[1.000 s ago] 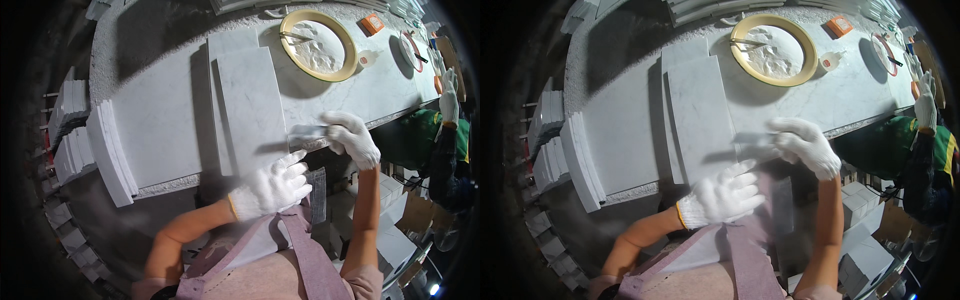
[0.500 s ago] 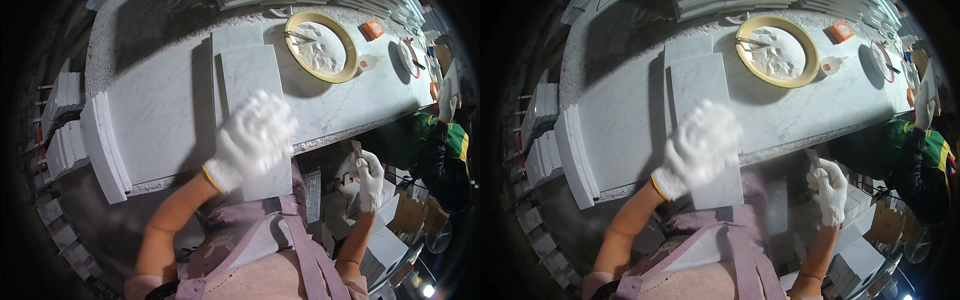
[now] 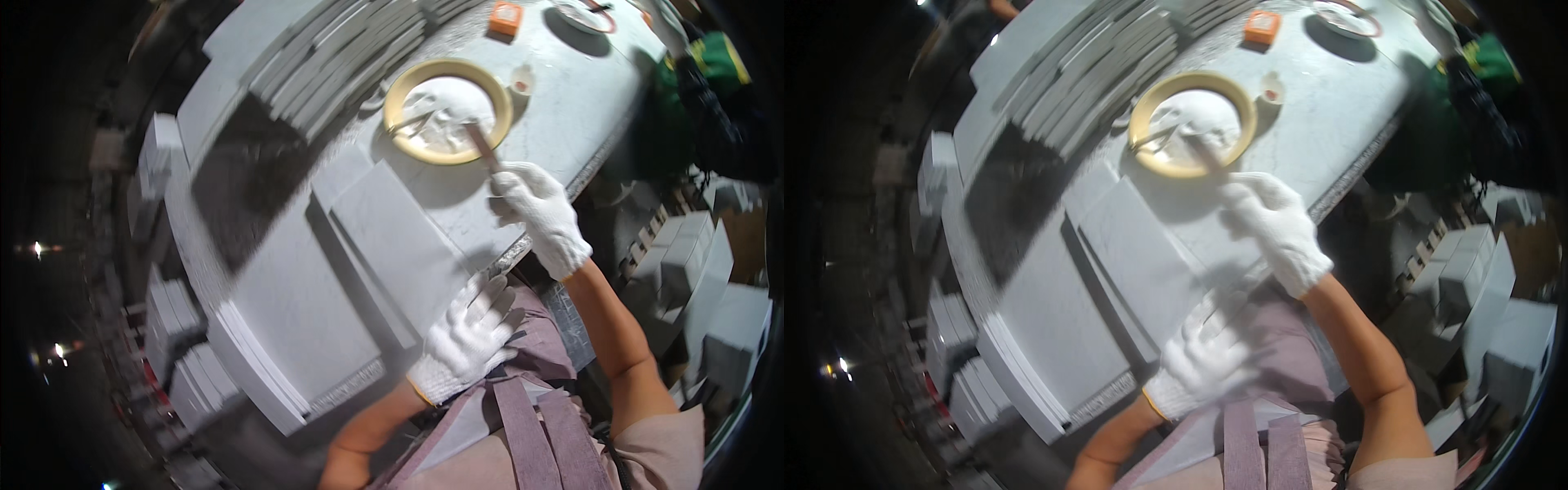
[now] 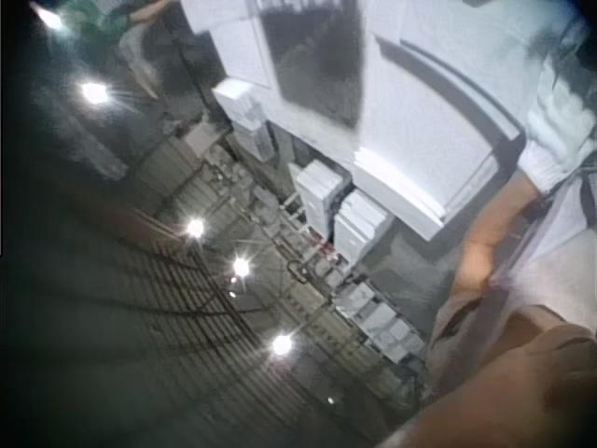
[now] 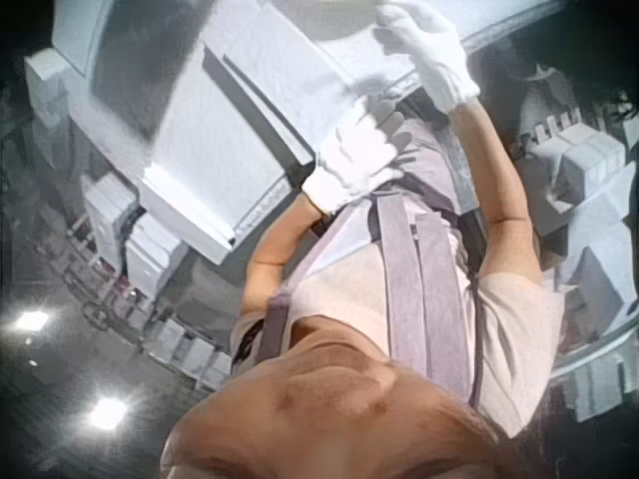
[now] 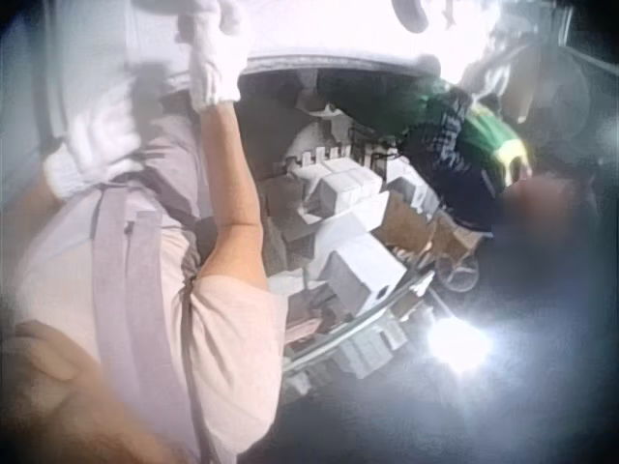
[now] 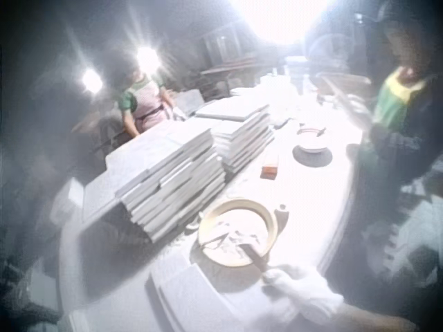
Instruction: The person applies a white paste to a rectangular stone tile using a small metal spatula, spreads it evenly, and scrapes off excess. They then wipe the tile with a cloth and use an orange sanding block to smooth the surface. The person repeats this process on multiple tiles, stacking finished ones on the table.
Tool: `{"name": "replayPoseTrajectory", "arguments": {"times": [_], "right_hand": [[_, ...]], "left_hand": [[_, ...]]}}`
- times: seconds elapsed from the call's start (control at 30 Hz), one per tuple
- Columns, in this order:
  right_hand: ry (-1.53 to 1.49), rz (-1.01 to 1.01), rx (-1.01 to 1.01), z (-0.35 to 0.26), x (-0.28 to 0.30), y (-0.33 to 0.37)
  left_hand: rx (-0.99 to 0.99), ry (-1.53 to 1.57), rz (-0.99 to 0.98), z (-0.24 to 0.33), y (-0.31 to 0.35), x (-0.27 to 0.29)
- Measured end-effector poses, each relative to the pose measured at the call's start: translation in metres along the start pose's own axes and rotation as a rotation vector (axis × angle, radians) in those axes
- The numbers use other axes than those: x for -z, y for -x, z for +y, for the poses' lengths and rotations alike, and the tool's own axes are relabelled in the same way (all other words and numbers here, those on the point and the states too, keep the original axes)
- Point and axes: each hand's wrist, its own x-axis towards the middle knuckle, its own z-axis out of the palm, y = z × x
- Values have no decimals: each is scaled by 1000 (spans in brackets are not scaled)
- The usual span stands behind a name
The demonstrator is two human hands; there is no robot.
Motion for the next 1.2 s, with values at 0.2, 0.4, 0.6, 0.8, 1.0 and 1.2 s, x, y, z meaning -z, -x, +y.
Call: {"name": "replayPoseTrajectory", "arguments": {"times": [0.2,0.4,0.6,0.8,1.0,1.2], "right_hand": [[34,-46,84,-29,-13,-17],[29,-40,-24,-15,-6,-9],[-72,-137,-91,21,-23,-9],[-68,-381,-28,20,-54,-21],[144,-713,143,-5,-97,-52],[472,-780,444,-17,-110,-57]], "left_hand": [[22,-159,-142,0,-9,-28],[36,-199,3,7,-16,-13],[-167,-108,196,14,-20,20],[-145,86,591,13,0,24],[-164,130,735,13,8,13],[-191,170,759,9,10,10]]}}
